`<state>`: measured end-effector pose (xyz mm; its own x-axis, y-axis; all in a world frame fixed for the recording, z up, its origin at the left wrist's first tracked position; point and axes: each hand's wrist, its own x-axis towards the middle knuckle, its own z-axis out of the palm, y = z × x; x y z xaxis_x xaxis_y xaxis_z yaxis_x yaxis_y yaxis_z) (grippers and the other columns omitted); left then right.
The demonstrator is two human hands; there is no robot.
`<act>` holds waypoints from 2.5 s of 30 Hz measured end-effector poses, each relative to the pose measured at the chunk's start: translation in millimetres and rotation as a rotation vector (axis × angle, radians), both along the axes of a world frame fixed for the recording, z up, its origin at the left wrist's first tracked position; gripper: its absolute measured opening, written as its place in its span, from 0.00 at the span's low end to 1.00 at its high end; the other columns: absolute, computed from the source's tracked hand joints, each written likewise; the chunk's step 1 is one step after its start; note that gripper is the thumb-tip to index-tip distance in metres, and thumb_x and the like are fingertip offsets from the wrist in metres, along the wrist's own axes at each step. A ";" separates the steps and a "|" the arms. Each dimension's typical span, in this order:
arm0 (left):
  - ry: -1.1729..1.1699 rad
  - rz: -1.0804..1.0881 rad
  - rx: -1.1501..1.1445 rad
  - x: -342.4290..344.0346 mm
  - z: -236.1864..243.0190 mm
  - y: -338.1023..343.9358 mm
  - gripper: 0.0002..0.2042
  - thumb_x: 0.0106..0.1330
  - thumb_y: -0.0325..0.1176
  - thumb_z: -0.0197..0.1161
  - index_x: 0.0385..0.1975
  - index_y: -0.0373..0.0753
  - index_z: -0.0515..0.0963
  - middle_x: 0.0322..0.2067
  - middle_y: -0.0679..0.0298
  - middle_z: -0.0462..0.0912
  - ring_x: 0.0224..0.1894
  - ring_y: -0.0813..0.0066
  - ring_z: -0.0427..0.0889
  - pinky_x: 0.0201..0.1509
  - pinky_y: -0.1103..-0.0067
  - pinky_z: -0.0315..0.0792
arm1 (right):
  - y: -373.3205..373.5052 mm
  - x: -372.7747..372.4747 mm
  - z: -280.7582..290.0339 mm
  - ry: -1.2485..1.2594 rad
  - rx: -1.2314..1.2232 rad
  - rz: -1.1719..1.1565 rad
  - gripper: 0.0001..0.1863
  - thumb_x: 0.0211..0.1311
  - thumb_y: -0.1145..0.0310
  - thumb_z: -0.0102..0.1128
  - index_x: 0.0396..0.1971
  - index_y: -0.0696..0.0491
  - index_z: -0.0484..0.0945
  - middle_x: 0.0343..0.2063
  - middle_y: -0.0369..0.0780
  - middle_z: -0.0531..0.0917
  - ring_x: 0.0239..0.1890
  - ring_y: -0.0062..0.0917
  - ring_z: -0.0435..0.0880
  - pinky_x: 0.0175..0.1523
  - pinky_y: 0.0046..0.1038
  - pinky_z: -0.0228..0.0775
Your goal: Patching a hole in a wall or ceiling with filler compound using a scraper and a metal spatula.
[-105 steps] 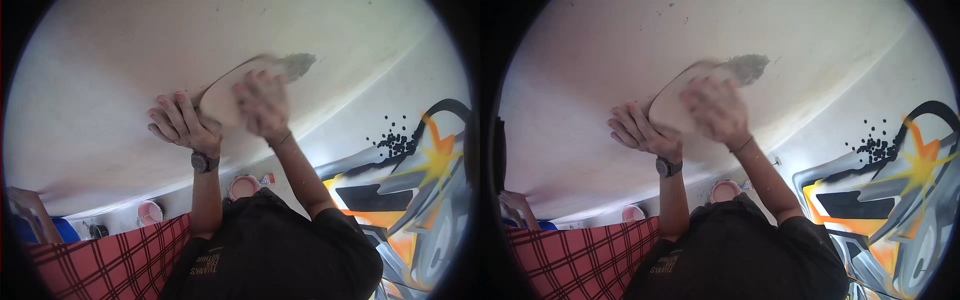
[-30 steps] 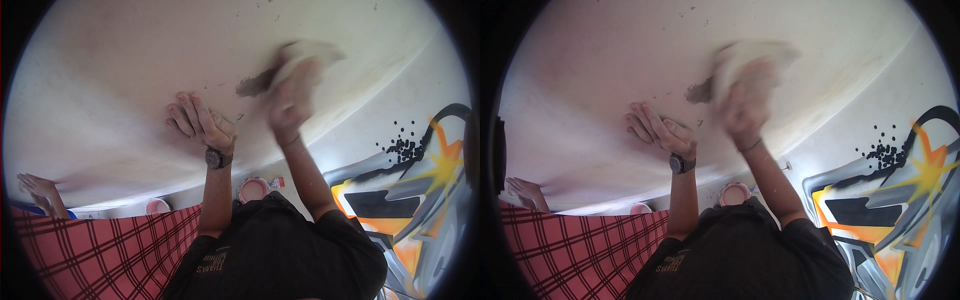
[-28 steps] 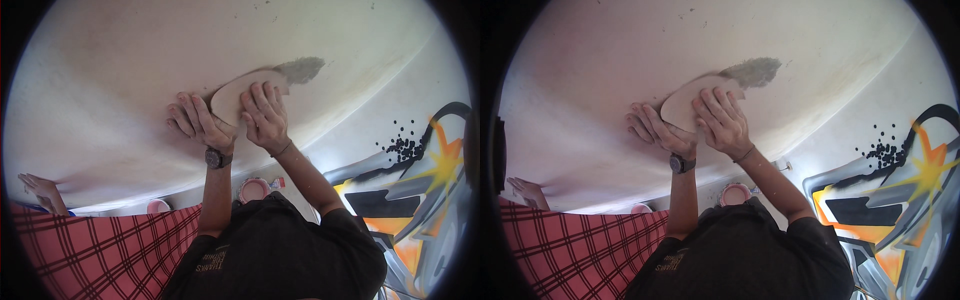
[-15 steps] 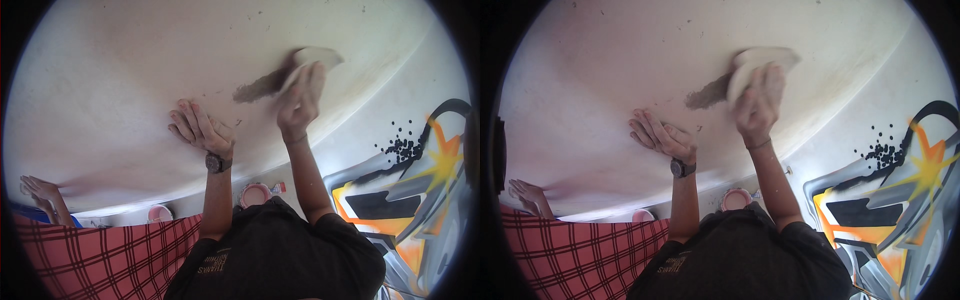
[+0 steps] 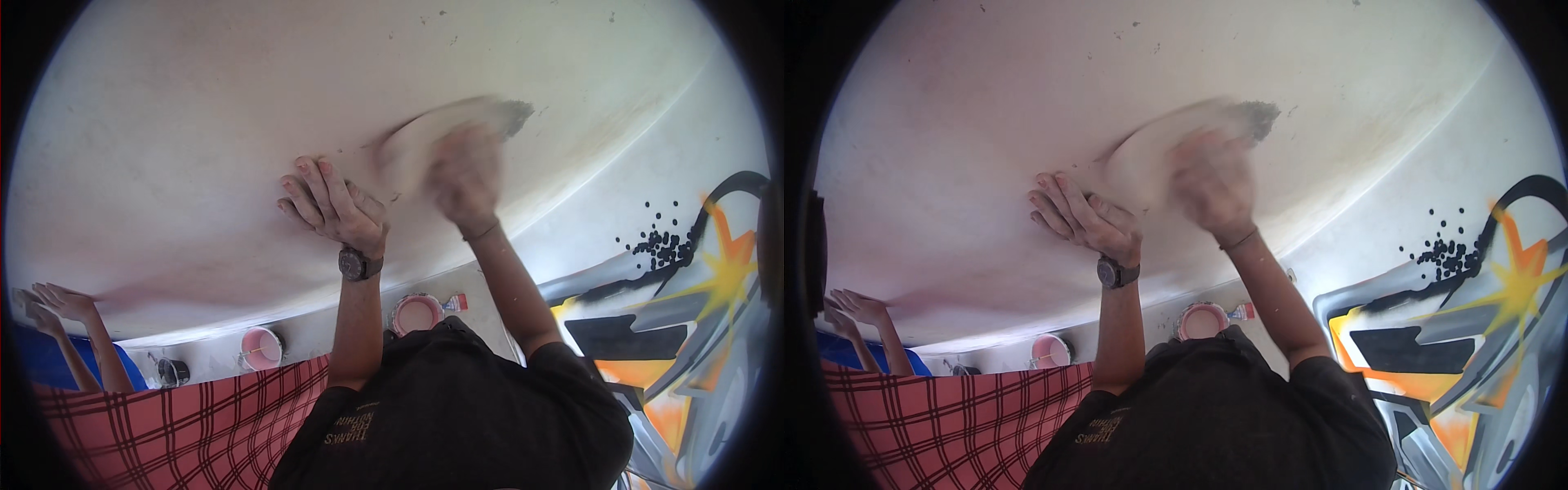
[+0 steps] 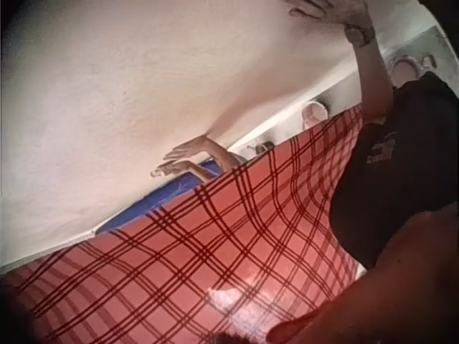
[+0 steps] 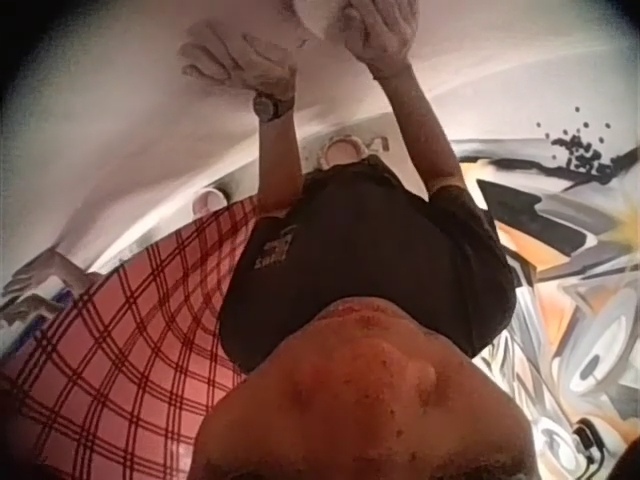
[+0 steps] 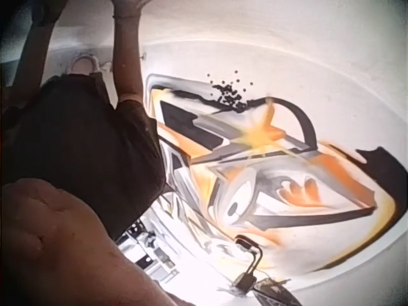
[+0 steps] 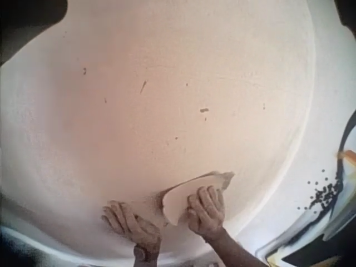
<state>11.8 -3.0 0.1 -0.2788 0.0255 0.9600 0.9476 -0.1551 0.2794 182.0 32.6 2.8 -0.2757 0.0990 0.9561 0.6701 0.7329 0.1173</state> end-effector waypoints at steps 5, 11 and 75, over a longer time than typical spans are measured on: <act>0.024 0.056 0.027 -2.6 -0.3 2.1 0.20 0.78 0.38 0.42 0.62 0.36 0.72 0.66 0.53 0.70 0.74 0.48 0.56 0.76 0.50 0.45 | -21.7 -30.6 2.5 0.103 -0.099 0.026 0.17 0.66 0.72 0.54 0.52 0.63 0.79 0.60 0.56 0.75 0.68 0.52 0.68 0.74 0.51 0.51; 0.048 0.101 -0.059 -3.1 9.0 -11.1 0.20 0.79 0.38 0.41 0.61 0.36 0.73 0.67 0.53 0.70 0.74 0.47 0.56 0.76 0.50 0.45 | -21.1 6.9 41.4 0.708 -0.494 -0.031 0.18 0.72 0.68 0.47 0.53 0.62 0.77 0.62 0.54 0.74 0.69 0.47 0.68 0.72 0.50 0.55; 0.529 -0.783 0.015 84.3 21.8 -65.3 0.24 0.71 0.40 0.51 0.65 0.38 0.70 0.70 0.63 0.66 0.72 0.66 0.63 0.76 0.61 0.52 | -44.1 18.0 -2.9 0.074 -0.331 -0.196 0.22 0.69 0.68 0.53 0.59 0.62 0.75 0.64 0.53 0.71 0.69 0.49 0.66 0.73 0.52 0.51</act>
<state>96.1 -68.3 22.0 0.2844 0.0076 0.9587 0.5755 -0.8011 -0.1644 200.0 -11.5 -0.1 -0.1523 0.4495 0.8802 0.7987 0.5805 -0.1583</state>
